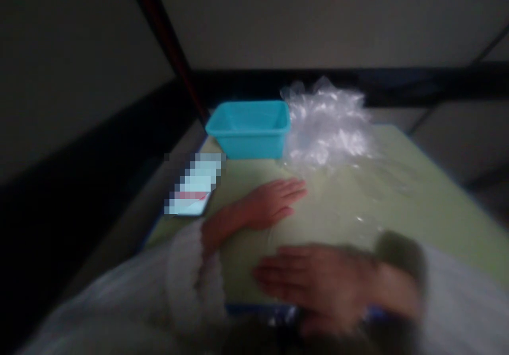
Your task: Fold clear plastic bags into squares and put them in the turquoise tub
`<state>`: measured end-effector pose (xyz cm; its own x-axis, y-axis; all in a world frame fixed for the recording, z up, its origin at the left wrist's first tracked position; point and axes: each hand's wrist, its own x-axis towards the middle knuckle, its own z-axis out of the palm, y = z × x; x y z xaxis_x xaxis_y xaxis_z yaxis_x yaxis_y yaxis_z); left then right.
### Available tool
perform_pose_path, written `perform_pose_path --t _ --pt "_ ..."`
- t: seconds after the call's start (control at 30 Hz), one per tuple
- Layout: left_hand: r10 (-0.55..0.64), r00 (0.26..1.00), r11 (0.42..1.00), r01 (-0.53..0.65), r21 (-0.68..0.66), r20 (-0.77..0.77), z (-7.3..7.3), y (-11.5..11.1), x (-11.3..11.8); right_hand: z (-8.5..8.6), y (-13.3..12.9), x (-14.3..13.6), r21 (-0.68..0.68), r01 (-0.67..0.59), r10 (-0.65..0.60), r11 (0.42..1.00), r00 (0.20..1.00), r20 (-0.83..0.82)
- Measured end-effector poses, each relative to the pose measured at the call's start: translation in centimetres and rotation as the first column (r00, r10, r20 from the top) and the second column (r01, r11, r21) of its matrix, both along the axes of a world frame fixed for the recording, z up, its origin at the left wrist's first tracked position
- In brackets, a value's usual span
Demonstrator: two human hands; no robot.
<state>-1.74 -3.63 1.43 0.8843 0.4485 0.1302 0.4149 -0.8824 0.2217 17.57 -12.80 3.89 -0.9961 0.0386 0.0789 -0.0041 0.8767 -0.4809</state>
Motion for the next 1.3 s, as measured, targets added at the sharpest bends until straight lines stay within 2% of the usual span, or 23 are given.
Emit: perform_pose_path --t 0.2,0.43,0.6,0.67,0.73,0.77,0.83,0.9,1.03,1.1,1.2,1.3 --pt "-0.004 1.000 1.000 0.004 -0.023 0.029 -0.5 0.2 -0.2 0.6 -1.1 -0.4 -0.015 -0.064 0.065 0.998 0.998 0.020" --pt "0.008 1.000 0.999 -0.007 -0.043 0.013 -0.4 0.3 -0.1 -0.2 -2.7 -0.5 -0.016 -0.075 0.074 0.997 0.995 -0.063" --pt "0.004 1.000 0.999 -0.003 -0.037 0.022 -0.6 0.4 -0.3 1.3 -1.8 -0.4 -0.076 -0.233 0.218 0.970 0.962 -0.163" --pt "0.008 1.000 1.000 -0.007 -0.029 0.026 -0.6 0.3 -0.3 2.0 -0.2 0.4 -0.120 -0.142 0.116 0.983 0.973 -0.198" --pt "0.031 0.998 0.999 -0.030 -0.015 0.057 -0.5 0.2 -0.3 2.5 1.9 2.0 -0.152 0.067 -0.103 0.986 0.964 -0.245" --pt "0.051 0.995 0.999 -0.050 -0.007 0.084 -0.4 0.1 -0.3 2.7 3.1 3.1 -0.142 0.175 -0.207 0.974 0.945 -0.253" --pt "0.109 0.981 0.993 -0.113 0.020 0.159 -0.1 -0.1 -0.3 2.8 5.3 5.3 -0.091 0.315 -0.328 0.945 0.904 -0.276" --pt "0.185 0.952 0.975 -0.208 0.074 0.243 0.3 -0.4 -0.4 2.7 6.7 6.9 -0.058 0.395 -0.397 0.917 0.887 -0.235" --pt "0.291 0.882 0.896 -0.387 0.218 0.370 0.8 -1.1 -0.6 2.5 7.0 7.3 -0.002 0.343 -0.339 0.939 0.928 -0.156" --pt "0.279 0.886 0.880 -0.390 0.270 0.370 0.8 -1.3 -0.6 2.3 6.3 6.7 -0.009 0.290 -0.289 0.957 0.950 -0.121" --pt "0.259 0.920 0.883 -0.349 0.314 0.293 0.6 -1.4 -0.5 2.0 5.5 5.8 -0.028 0.250 -0.251 0.968 0.962 -0.103" --pt "0.294 0.930 0.873 -0.355 0.333 0.219 0.5 -1.3 -0.3 2.1 4.9 5.2 -0.028 0.225 -0.227 0.974 0.969 -0.096"
